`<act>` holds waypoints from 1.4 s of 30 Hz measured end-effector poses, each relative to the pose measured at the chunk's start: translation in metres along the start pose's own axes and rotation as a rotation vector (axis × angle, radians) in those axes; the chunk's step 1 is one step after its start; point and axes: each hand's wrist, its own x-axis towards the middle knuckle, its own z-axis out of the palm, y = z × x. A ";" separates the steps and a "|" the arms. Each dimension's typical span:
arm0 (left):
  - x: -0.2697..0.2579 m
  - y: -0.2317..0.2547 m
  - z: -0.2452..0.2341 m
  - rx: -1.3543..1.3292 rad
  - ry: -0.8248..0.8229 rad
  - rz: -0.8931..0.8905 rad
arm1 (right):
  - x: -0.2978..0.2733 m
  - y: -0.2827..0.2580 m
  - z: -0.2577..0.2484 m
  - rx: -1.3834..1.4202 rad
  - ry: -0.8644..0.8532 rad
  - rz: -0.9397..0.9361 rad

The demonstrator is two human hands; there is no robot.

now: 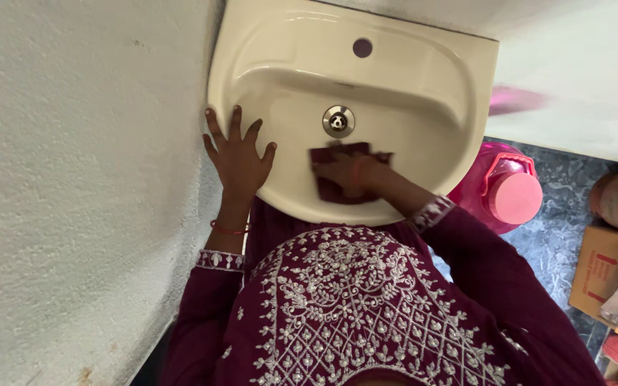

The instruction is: The person wipes the interior and rim of a wall-mounted sink using a maroon cloth. They repeatedly rub the basin surface, the drain area, and the edges, occasionally refolding the cloth to continue wiping.

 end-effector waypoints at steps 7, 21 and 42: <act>0.001 -0.001 0.001 -0.039 0.030 -0.010 | 0.103 -0.032 -0.031 -0.279 0.558 -0.252; 0.001 0.005 -0.003 0.025 -0.024 -0.025 | 0.058 0.031 -0.052 -0.019 0.324 0.306; -0.001 -0.002 0.005 0.027 -0.008 0.009 | -0.004 0.068 0.011 0.279 0.213 0.626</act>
